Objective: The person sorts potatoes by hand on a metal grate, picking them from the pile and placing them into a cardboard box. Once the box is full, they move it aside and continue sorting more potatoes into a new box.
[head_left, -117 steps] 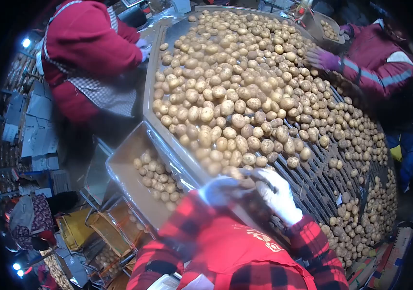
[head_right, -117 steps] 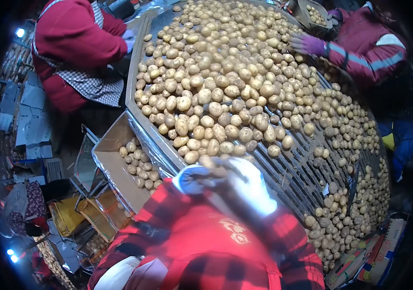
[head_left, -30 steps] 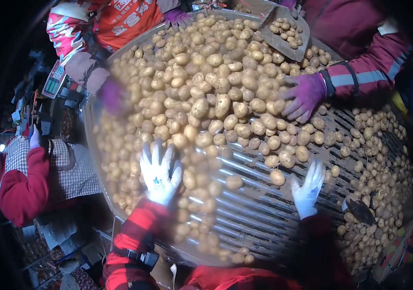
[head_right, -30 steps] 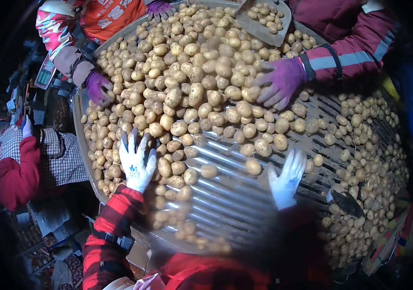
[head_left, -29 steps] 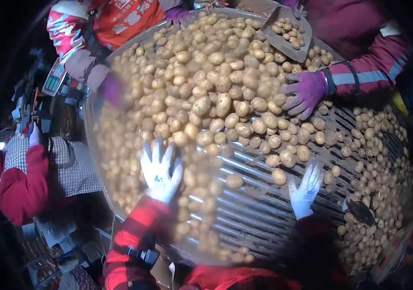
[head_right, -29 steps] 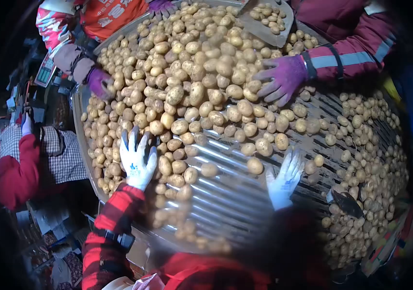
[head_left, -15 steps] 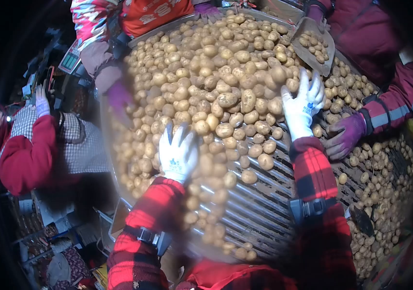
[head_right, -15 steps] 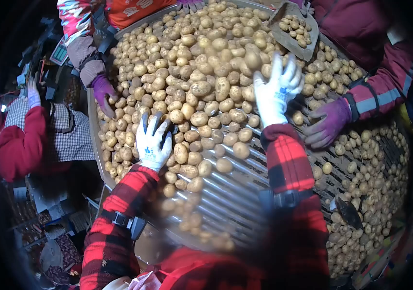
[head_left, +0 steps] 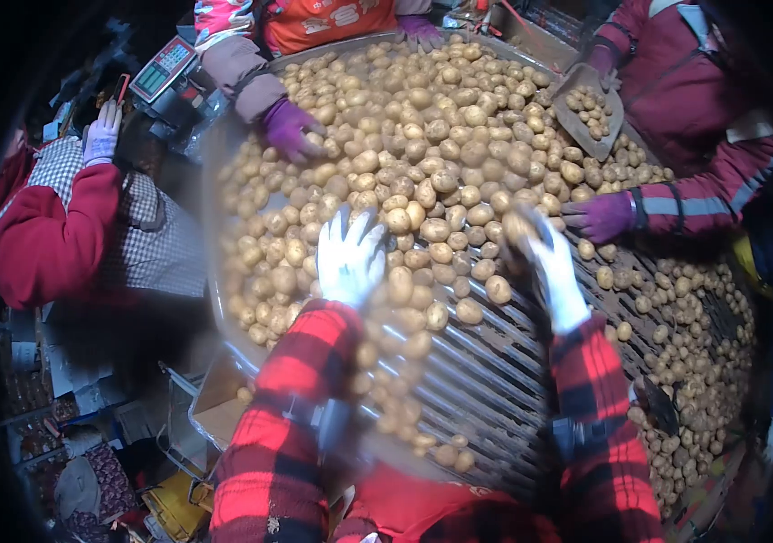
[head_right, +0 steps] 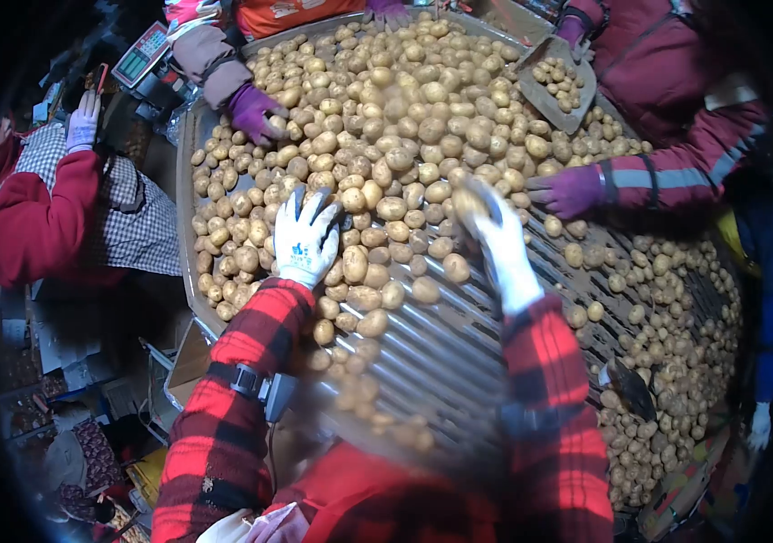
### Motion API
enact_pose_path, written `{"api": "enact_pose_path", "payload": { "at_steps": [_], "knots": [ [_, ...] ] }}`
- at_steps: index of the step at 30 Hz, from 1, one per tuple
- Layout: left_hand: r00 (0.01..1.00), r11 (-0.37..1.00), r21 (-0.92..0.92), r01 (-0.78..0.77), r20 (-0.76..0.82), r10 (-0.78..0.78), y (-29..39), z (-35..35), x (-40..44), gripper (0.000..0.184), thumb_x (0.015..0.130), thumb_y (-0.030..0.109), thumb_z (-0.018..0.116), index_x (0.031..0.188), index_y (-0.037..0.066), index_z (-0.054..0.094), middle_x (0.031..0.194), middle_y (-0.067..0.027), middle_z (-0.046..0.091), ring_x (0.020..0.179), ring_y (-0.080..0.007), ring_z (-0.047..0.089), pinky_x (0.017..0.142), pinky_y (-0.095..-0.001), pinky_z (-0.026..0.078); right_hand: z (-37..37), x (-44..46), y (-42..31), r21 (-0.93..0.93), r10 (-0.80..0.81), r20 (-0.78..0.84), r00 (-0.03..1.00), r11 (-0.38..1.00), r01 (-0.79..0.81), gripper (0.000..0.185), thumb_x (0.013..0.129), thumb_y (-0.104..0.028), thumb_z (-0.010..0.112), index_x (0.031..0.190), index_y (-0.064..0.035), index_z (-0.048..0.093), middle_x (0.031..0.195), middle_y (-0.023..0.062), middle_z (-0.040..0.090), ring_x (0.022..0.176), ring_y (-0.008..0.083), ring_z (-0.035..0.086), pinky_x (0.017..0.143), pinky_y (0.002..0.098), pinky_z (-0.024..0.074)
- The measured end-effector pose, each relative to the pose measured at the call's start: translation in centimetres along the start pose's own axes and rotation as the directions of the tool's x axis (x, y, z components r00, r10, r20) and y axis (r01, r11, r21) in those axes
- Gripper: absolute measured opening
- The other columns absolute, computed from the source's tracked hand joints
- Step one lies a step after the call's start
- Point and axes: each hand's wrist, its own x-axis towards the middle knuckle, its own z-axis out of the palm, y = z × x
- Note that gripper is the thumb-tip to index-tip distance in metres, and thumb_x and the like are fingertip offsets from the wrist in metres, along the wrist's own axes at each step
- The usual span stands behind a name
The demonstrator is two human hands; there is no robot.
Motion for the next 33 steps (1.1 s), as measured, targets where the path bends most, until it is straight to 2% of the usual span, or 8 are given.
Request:
{"api": "enact_pose_path", "payload": {
  "at_steps": [2, 4, 10, 12, 16, 20, 24, 33],
  "knots": [
    [0.998, 0.998, -0.027, -0.057, 0.009, 0.058, -1.0, 0.6, 0.1, 0.042, 0.08, 0.02, 0.069, 0.122, 0.015, 0.066, 0.139, -0.0111, 0.055, 0.133, -0.0408, 0.044, 0.109, -0.0529, 0.036, 0.3, -7.7, -2.0, -0.784, -0.209, 0.246, 0.947, 0.531, 0.321, 0.051, 0.091, -0.007, 0.066, 0.139, 0.0028, 0.051, 0.137, 0.0134, 0.057, 0.126, 0.0218, 0.055, 0.104, 0.0348, 0.0492],
    [0.999, 0.999, -0.029, -0.032, -0.01, 0.032, -0.2, 0.0, 0.2, 0.042, 0.082, 0.021, 0.069, 0.124, 0.014, 0.065, 0.141, -0.0128, 0.053, 0.134, -0.0406, 0.043, 0.11, -0.0526, 0.035, 0.8, -13.6, -0.1, 0.209, 0.152, -0.002, 0.988, 0.966, -0.149, 0.058, 0.09, 0.001, 0.068, 0.143, 0.004, 0.043, 0.133, 0.0144, 0.061, 0.122, 0.0214, 0.058, 0.104, 0.0318, 0.049],
    [0.995, 0.78, -0.625, -0.031, 0.056, 0.084, 10.5, -7.7, -8.0, 0.055, 0.085, 0.014, 0.068, 0.138, 0.008, 0.054, 0.151, -0.021, 0.042, 0.139, -0.0397, 0.041, 0.116, -0.0511, 0.03, 8.3, -21.9, -0.3, -0.236, 0.471, -0.086, 0.878, 0.846, -0.478, 0.05, 0.095, -0.011, 0.067, 0.142, -0.0078, 0.049, 0.107, 0.0014, 0.065, 0.091, 0.0131, 0.063, 0.081, 0.0289, 0.056],
    [0.971, 0.704, -0.709, -0.039, 0.139, 0.193, 12.2, -9.6, -14.0, 0.055, 0.086, 0.009, 0.064, 0.14, 0.005, 0.052, 0.148, -0.0211, 0.046, 0.134, -0.0371, 0.047, 0.113, -0.048, 0.035, 11.4, -23.2, 2.0, 0.468, 0.379, 0.07, 0.923, 0.805, -0.366, 0.036, 0.101, -0.018, 0.061, 0.134, -0.0082, 0.055, 0.103, -0.0013, 0.065, 0.086, 0.0106, 0.061, 0.077, 0.0277, 0.055],
    [0.902, 0.512, -0.78, 0.36, 0.151, -0.404, 9.2, -13.8, -21.7, 0.053, 0.091, 0.004, 0.057, 0.143, 0.001, 0.049, 0.139, -0.0167, 0.054, 0.129, -0.0287, 0.051, 0.112, -0.0423, 0.038, 18.2, -25.2, 3.6, 0.144, 0.423, 0.498, 0.757, 0.82, -0.553, 0.042, 0.106, -0.038, 0.048, 0.127, -0.0047, 0.062, 0.108, 0.0056, 0.066, 0.099, 0.0153, 0.061, 0.087, 0.0307, 0.0501],
    [0.863, 0.696, -0.565, 0.443, 0.059, -0.501, 2.0, -17.9, -29.6, 0.052, 0.093, 0.007, 0.058, 0.143, -0.001, 0.048, 0.141, -0.0181, 0.052, 0.128, -0.0303, 0.052, 0.111, -0.0438, 0.038, 16.2, -28.1, 3.8, -0.503, 0.318, 0.52, 0.793, 0.864, -0.017, 0.058, 0.104, -0.048, 0.047, 0.146, -0.0082, 0.048, 0.133, 0.0143, 0.061, 0.122, 0.0285, 0.057, 0.103, 0.0402, 0.0445],
    [0.918, 0.933, 0.078, 0.351, 0.169, -0.359, -3.6, -17.6, -34.3, 0.052, 0.09, 0.009, 0.06, 0.141, 0.002, 0.051, 0.142, -0.0227, 0.05, 0.128, -0.0399, 0.05, 0.109, -0.0475, 0.039, 12.4, -30.3, 1.5, -0.637, 0.44, 0.146, 0.886, 0.727, -0.256, 0.069, 0.101, -0.054, 0.047, 0.149, -0.0044, 0.042, 0.148, 0.0239, 0.047, 0.139, 0.0395, 0.043, 0.117, 0.044, 0.0319],
    [0.905, 0.681, -0.709, -0.184, 0.148, 0.399, 17.1, -10.1, -22.2, 0.037, 0.08, 0.008, 0.065, 0.117, 0.006, 0.067, 0.123, -0.0159, 0.064, 0.117, -0.0362, 0.057, 0.104, -0.0478, 0.042, 3.2, -44.2, 4.8, -0.723, -0.001, -0.338, 0.941, 0.641, -0.259, 0.052, 0.097, -0.025, 0.061, 0.142, -0.0006, 0.051, 0.14, 0.0239, 0.054, 0.13, 0.0367, 0.053, 0.11, 0.0425, 0.0417]
  ]
}}
